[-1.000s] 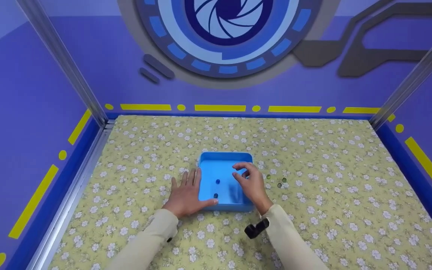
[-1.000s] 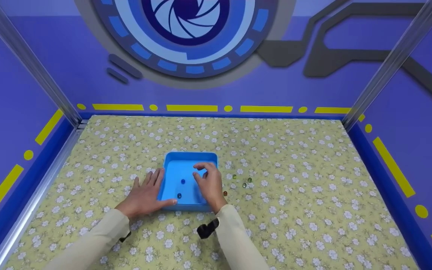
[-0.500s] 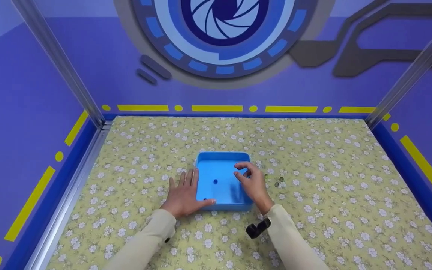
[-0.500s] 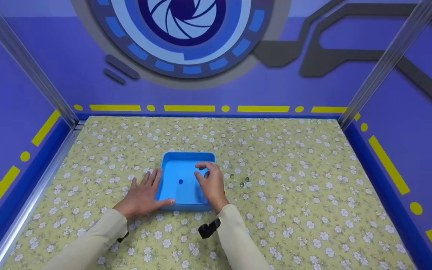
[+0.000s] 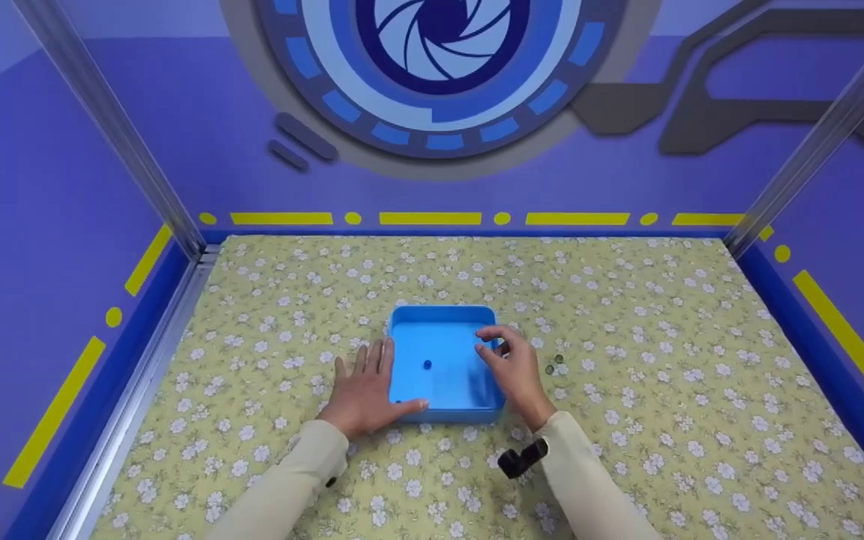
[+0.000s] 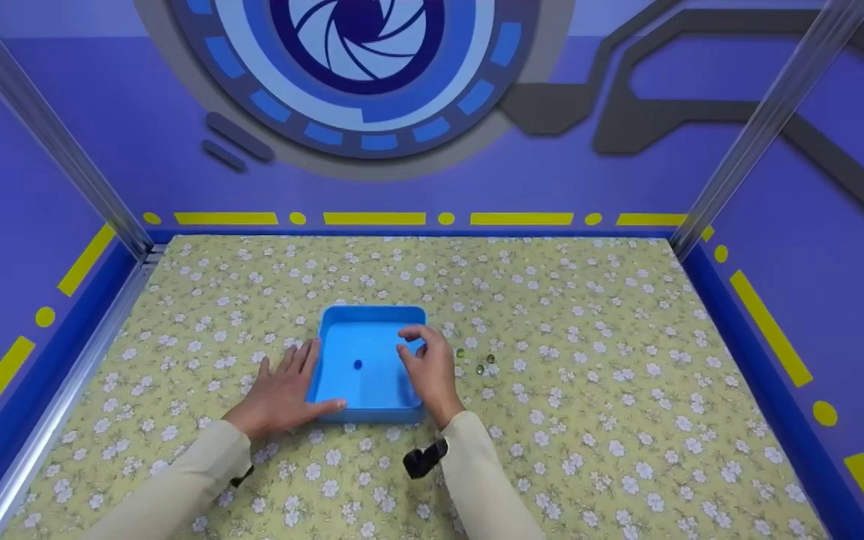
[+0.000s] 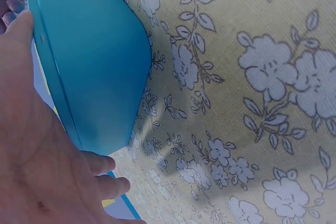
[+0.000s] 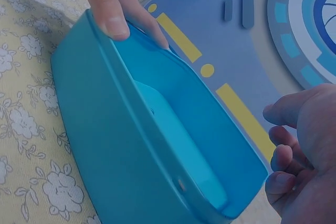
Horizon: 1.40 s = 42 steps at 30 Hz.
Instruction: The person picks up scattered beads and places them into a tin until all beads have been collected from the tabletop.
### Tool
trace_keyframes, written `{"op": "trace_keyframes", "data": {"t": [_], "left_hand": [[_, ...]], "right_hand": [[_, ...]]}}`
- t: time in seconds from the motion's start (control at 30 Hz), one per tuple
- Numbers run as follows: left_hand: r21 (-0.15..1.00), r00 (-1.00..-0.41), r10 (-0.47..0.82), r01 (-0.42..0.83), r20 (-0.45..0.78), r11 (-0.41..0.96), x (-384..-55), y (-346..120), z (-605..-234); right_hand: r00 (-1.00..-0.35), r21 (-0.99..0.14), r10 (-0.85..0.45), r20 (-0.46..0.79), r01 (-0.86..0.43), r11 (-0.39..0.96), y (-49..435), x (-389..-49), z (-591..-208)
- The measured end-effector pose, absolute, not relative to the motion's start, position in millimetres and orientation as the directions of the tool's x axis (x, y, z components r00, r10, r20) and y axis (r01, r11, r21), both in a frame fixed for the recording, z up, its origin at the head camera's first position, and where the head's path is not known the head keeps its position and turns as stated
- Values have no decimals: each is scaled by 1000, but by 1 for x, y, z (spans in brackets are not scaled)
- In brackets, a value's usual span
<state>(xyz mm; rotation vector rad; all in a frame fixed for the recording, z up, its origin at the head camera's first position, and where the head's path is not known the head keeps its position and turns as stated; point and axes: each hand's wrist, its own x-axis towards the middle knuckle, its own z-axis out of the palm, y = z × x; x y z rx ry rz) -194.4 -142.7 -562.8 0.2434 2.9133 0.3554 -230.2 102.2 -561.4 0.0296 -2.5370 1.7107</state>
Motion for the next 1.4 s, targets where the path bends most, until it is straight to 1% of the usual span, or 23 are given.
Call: {"op": "trace_keyframes", "data": {"t": [0.23,0.6,0.83,0.93,1.1,1.4], "left_hand": [[251,-969,183,139,-165,958,-194,-142,-563],[254,-966,184,135,-181,958,-195,-143,-563],[246,-965,205,161,-165,956,-193,-143,-559],[239,-964,208,166,-163,957,-194,-143,-559],[243,-965,210,168,-160,955,-194,-142,-559],[251,-966,203,159,-159,955,-193,-143,-560]], "right_hand": [[-998,-924,59,16,7,381,110,-230,-562],[-996,-928,83,-16,46,370,122,-231,-565],[-996,-936,84,16,14,352,129,-231,-566],[-996,-940,89,3,27,340,132,-230,-567],[-994,-934,108,-13,51,354,137,-229,-566],[-994,-933,109,22,19,358,147,-231,-566]]}}
